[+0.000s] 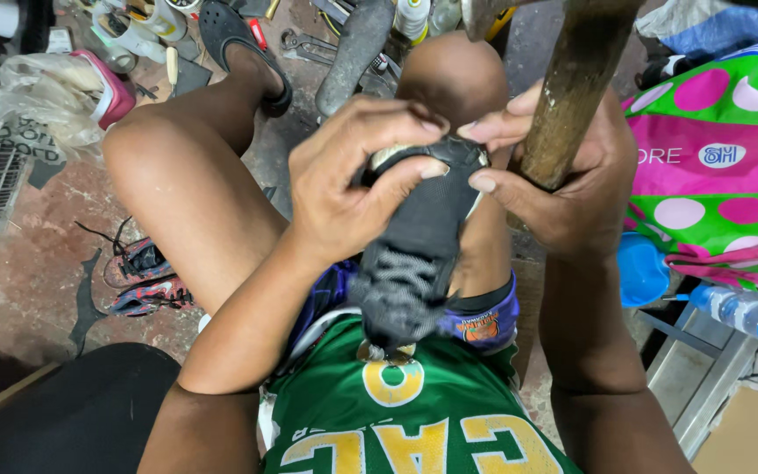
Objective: The person repairs a shoe by hammering the sole with a hammer, fitting the sole onto the shoe upper by hand, and hammering along the sole.
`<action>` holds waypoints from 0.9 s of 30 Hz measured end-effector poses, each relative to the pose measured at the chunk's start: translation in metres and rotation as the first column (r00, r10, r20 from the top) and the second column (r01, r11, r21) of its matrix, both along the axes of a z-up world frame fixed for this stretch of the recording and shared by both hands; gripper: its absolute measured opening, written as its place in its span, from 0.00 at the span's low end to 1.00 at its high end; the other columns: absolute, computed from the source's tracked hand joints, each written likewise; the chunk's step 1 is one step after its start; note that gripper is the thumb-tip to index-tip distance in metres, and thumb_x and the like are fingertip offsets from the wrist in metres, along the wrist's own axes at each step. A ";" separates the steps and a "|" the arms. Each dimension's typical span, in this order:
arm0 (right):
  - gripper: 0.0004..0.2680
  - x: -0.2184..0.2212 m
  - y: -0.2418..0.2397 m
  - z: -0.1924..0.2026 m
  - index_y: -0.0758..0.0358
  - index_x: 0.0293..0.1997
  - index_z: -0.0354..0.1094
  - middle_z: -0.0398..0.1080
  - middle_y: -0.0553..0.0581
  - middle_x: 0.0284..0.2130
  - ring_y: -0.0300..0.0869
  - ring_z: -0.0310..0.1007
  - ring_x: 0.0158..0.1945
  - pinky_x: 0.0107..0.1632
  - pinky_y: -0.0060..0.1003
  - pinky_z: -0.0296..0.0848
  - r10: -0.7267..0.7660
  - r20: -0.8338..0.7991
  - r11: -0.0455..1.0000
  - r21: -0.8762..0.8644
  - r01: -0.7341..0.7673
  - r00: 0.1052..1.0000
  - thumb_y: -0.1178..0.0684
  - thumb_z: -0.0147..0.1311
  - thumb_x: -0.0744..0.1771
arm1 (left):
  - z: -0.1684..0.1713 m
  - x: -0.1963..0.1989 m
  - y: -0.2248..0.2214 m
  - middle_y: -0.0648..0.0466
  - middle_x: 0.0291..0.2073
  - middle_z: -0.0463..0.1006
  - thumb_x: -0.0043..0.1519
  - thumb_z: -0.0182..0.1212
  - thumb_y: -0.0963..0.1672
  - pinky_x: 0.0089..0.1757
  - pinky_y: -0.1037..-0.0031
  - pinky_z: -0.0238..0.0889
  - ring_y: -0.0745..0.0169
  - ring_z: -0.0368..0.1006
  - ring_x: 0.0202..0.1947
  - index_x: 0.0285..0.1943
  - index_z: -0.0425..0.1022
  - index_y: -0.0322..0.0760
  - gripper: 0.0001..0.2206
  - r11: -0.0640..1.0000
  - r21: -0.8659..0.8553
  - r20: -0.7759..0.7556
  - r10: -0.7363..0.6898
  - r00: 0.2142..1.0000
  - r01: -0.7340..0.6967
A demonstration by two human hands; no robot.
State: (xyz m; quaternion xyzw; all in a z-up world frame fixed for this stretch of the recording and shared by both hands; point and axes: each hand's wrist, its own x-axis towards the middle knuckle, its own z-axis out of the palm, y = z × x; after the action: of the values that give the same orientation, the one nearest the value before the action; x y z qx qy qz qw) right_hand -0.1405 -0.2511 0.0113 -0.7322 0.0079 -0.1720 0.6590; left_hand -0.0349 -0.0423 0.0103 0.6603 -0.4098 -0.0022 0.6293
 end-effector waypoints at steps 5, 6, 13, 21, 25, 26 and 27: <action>0.20 -0.008 0.006 -0.017 0.70 0.58 0.54 0.78 0.66 0.46 0.40 0.80 0.47 0.55 0.30 0.77 0.004 -0.001 1.000 -0.027 -0.004 1.000 0.67 0.69 0.67 | -0.002 -0.005 0.004 0.49 0.49 0.81 0.65 0.74 0.38 0.52 0.74 0.74 0.58 0.81 0.50 0.57 0.75 0.35 0.15 0.999 0.030 0.016 0.022 1.000 -0.022; 0.20 -0.009 0.008 -0.017 0.70 0.57 0.54 0.78 0.65 0.46 0.39 0.79 0.46 0.54 0.30 0.76 -0.035 -0.053 0.999 0.005 0.036 0.998 0.67 0.67 0.65 | -0.003 -0.005 0.006 0.48 0.50 0.80 0.64 0.74 0.38 0.54 0.73 0.73 0.57 0.79 0.52 0.58 0.75 0.35 0.16 0.999 0.044 -0.010 0.004 1.000 -0.003; 0.12 -0.014 0.005 -0.016 0.70 0.47 0.68 0.76 0.61 0.44 0.42 0.77 0.48 0.58 0.35 0.74 -0.132 -0.014 0.989 -0.071 0.130 0.991 0.65 0.64 0.62 | -0.013 -0.031 0.037 0.46 0.52 0.77 0.65 0.71 0.39 0.50 0.73 0.70 0.60 0.77 0.47 0.59 0.73 0.32 0.15 0.975 0.102 -0.118 0.211 0.970 -0.199; 0.08 -0.025 -0.009 -0.046 0.70 0.44 0.71 0.77 0.57 0.45 0.42 0.72 0.58 0.67 0.38 0.63 -0.200 0.046 0.964 -0.169 0.205 0.979 0.64 0.66 0.65 | -0.009 -0.103 0.087 0.51 0.29 0.78 0.62 0.70 0.44 0.32 0.70 0.68 0.58 0.77 0.28 0.42 0.72 0.37 0.09 0.885 0.445 -0.049 0.175 0.983 -0.135; 0.12 -0.027 -0.001 -0.051 0.70 0.50 0.67 0.76 0.59 0.47 0.42 0.72 0.56 0.66 0.37 0.64 -0.238 0.057 0.953 -0.180 0.244 0.970 0.66 0.66 0.65 | 0.010 -0.115 0.072 0.46 0.33 0.78 0.60 0.71 0.51 0.33 0.66 0.70 0.51 0.78 0.30 0.59 0.62 0.31 0.28 0.792 0.534 0.085 0.297 0.951 -0.295; 0.13 -0.026 0.002 -0.050 0.70 0.52 0.66 0.76 0.60 0.47 0.42 0.72 0.55 0.66 0.37 0.65 -0.243 0.064 0.952 -0.176 0.251 0.968 0.66 0.66 0.65 | 0.013 -0.117 0.067 0.46 0.33 0.78 0.60 0.71 0.51 0.33 0.66 0.70 0.51 0.78 0.30 0.59 0.62 0.31 0.28 0.793 0.532 0.089 0.297 0.951 -0.298; 0.17 -0.028 0.007 -0.048 0.69 0.56 0.61 0.76 0.60 0.47 0.40 0.75 0.50 0.60 0.35 0.70 -0.258 -0.006 0.963 -0.087 0.257 0.966 0.66 0.66 0.65 | 0.012 -0.116 0.061 0.47 0.36 0.80 0.58 0.71 0.51 0.37 0.67 0.71 0.52 0.80 0.32 0.71 0.53 0.35 0.37 0.611 0.783 -0.158 0.381 0.911 -0.120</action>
State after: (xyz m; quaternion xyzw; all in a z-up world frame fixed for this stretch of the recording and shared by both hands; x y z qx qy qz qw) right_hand -0.1682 -0.2445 -0.0370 -0.7538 0.1015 -0.2498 0.5992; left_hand -0.1512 0.0183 0.0227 0.9042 -0.1694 -0.1872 0.3445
